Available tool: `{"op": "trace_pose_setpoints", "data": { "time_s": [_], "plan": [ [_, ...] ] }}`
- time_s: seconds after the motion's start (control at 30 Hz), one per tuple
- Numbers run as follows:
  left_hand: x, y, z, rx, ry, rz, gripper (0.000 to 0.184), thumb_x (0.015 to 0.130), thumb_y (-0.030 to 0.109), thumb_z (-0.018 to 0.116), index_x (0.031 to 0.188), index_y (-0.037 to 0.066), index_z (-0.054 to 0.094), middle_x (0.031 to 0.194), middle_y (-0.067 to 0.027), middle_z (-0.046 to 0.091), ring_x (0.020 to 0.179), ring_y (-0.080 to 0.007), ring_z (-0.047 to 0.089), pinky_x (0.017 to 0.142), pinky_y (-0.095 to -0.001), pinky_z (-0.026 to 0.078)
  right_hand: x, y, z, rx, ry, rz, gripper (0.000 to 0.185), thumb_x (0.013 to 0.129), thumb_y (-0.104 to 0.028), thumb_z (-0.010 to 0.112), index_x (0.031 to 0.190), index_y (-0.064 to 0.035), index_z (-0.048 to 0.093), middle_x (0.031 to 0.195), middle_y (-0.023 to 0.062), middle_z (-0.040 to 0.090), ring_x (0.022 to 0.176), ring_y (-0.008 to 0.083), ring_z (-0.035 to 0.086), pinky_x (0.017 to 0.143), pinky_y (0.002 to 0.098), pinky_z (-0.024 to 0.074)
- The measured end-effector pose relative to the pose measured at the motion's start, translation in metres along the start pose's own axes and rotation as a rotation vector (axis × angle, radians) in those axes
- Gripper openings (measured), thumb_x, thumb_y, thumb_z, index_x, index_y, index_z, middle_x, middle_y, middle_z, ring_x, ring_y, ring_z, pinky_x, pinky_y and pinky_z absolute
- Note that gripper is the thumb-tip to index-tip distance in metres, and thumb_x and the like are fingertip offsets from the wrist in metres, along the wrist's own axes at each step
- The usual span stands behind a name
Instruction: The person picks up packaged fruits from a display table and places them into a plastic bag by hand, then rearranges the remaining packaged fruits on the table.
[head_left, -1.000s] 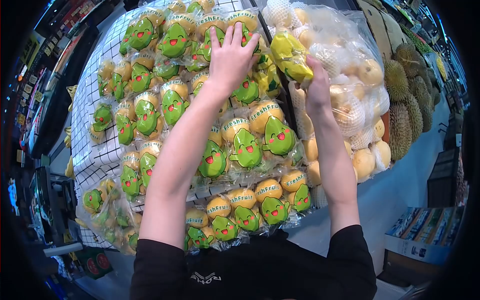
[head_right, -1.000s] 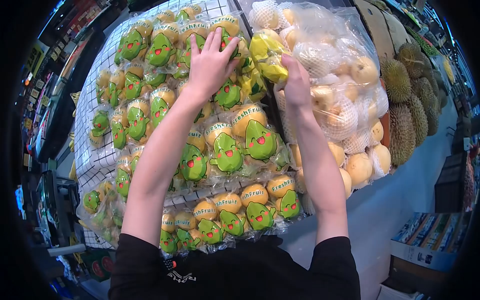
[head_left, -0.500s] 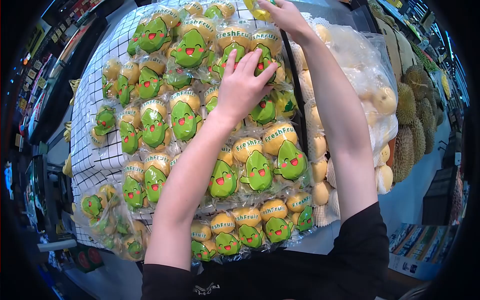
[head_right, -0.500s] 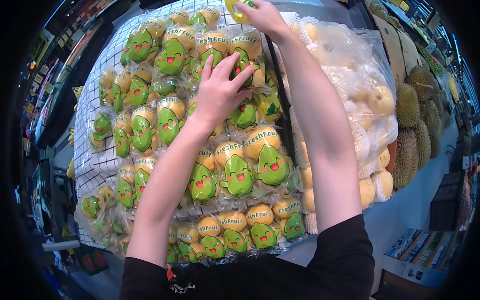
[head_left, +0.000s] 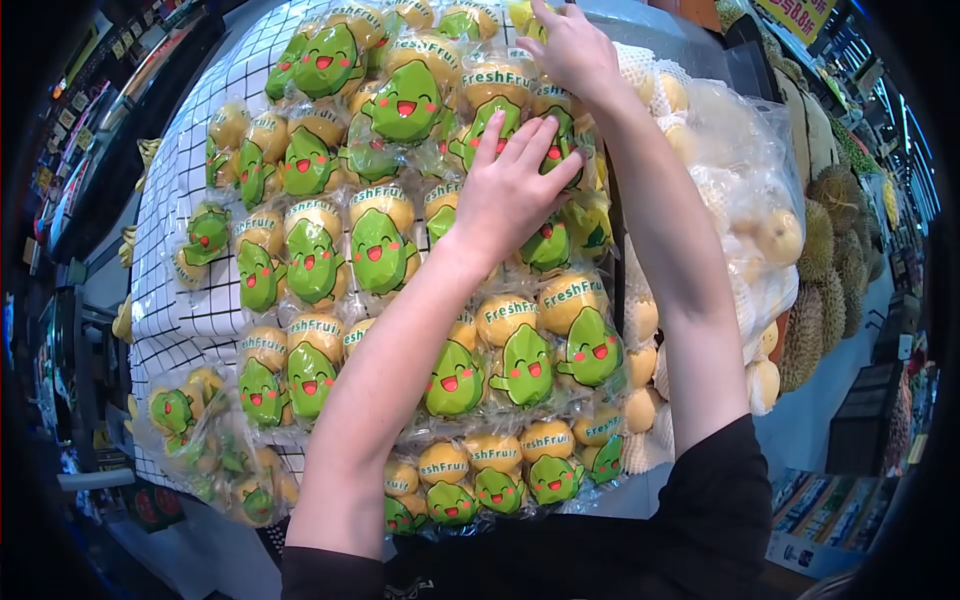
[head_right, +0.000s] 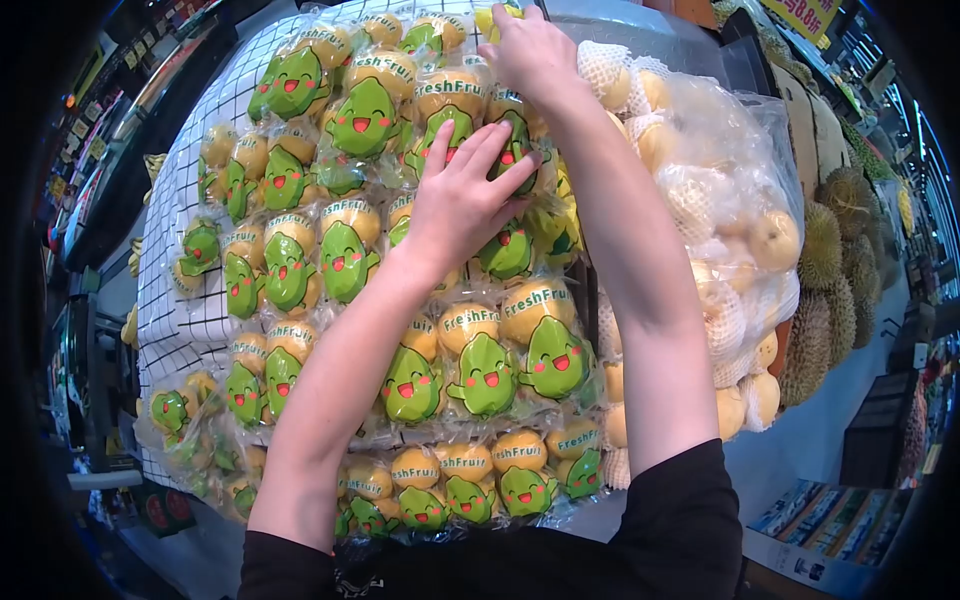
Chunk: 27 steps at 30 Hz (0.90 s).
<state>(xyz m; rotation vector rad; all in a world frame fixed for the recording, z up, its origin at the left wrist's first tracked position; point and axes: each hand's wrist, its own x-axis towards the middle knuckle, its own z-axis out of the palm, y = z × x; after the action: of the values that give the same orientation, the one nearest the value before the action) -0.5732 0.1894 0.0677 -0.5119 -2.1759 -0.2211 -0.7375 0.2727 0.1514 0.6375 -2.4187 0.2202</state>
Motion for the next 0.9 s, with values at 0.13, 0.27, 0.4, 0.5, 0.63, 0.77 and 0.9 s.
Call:
{"op": "trace_pose_setpoints", "data": {
  "time_s": [0.13,0.27,0.4,0.5,0.63,0.77,0.9],
  "plan": [
    [0.001,0.001,0.0,0.013,-0.006,0.009,0.046,0.073,0.028,0.077,0.116,0.021,0.063,0.13,-0.0116,0.057,0.12,-0.0252,0.055,0.109,-0.0545,0.033,0.02,0.019,0.016,0.206,-0.266,-0.093,0.046,0.094,-0.04,0.055,0.129,-0.0094,0.058,0.109,0.025,0.066,0.103,0.0409,0.063,0.09,0.0471,0.0492],
    [0.0,0.003,-0.002,0.012,-0.065,-0.034,0.064,0.067,0.027,0.082,0.127,0.023,0.059,0.135,-0.0088,0.055,0.126,-0.0219,0.052,0.11,-0.0526,0.032,0.028,0.014,0.023,0.131,-0.4,-0.123,0.041,0.095,-0.037,0.054,0.119,-0.005,0.063,0.11,0.0244,0.065,0.104,0.0424,0.061,0.091,0.0477,0.0481],
    [0.002,0.004,-0.003,0.016,-0.077,-0.039,0.075,0.068,0.026,0.082,0.135,0.016,0.052,0.137,-0.0082,0.055,0.128,-0.0213,0.051,0.112,-0.0504,0.03,0.002,0.026,-0.001,0.508,-0.213,-0.084,0.041,0.096,-0.032,0.053,0.124,-0.0044,0.062,0.112,0.0219,0.067,0.102,0.0411,0.063,0.09,0.0417,0.0496],
    [0.001,0.003,-0.003,0.077,-0.137,-0.059,0.08,0.071,0.032,0.08,0.138,0.003,0.046,0.138,-0.0079,0.054,0.129,-0.02,0.05,0.116,-0.0479,0.026,-0.051,0.023,-0.012,0.66,0.18,0.053,0.038,0.094,-0.028,0.056,0.121,-0.0018,0.064,0.109,0.0215,0.068,0.107,0.038,0.063,0.093,0.0411,0.0479],
    [0.001,0.004,-0.002,0.032,-0.117,-0.072,0.083,0.07,0.028,0.081,0.14,0.005,0.044,0.14,-0.0075,0.053,0.131,-0.0211,0.049,0.115,-0.0492,0.026,-0.119,0.021,-0.014,0.553,0.354,0.074,0.041,0.093,-0.023,0.057,0.124,0.0046,0.059,0.117,0.0236,0.065,0.113,0.039,0.059,0.098,0.0435,0.0446],
    [0.0,0.003,-0.008,-0.019,-0.151,-0.043,0.079,0.074,0.031,0.079,0.14,0.005,0.044,0.142,-0.0109,0.05,0.134,-0.0234,0.045,0.117,-0.0489,0.023,-0.167,0.005,-0.057,0.972,-0.256,0.421,0.051,0.091,-0.022,0.062,0.133,0.0056,0.051,0.135,0.0263,0.053,0.125,0.0377,0.052,0.105,0.0402,0.041],
    [-0.003,0.0,-0.016,0.005,-0.171,-0.022,0.072,0.078,0.028,0.076,0.142,0.014,0.045,0.143,-0.0134,0.049,0.136,-0.0272,0.042,0.117,-0.0545,0.021,-0.191,0.015,-0.025,0.76,0.0,0.029,0.063,0.09,-0.02,0.065,0.142,0.0037,0.041,0.129,0.0198,0.06,0.105,0.0275,0.065,0.092,0.0329,0.0499]
  ]
}}
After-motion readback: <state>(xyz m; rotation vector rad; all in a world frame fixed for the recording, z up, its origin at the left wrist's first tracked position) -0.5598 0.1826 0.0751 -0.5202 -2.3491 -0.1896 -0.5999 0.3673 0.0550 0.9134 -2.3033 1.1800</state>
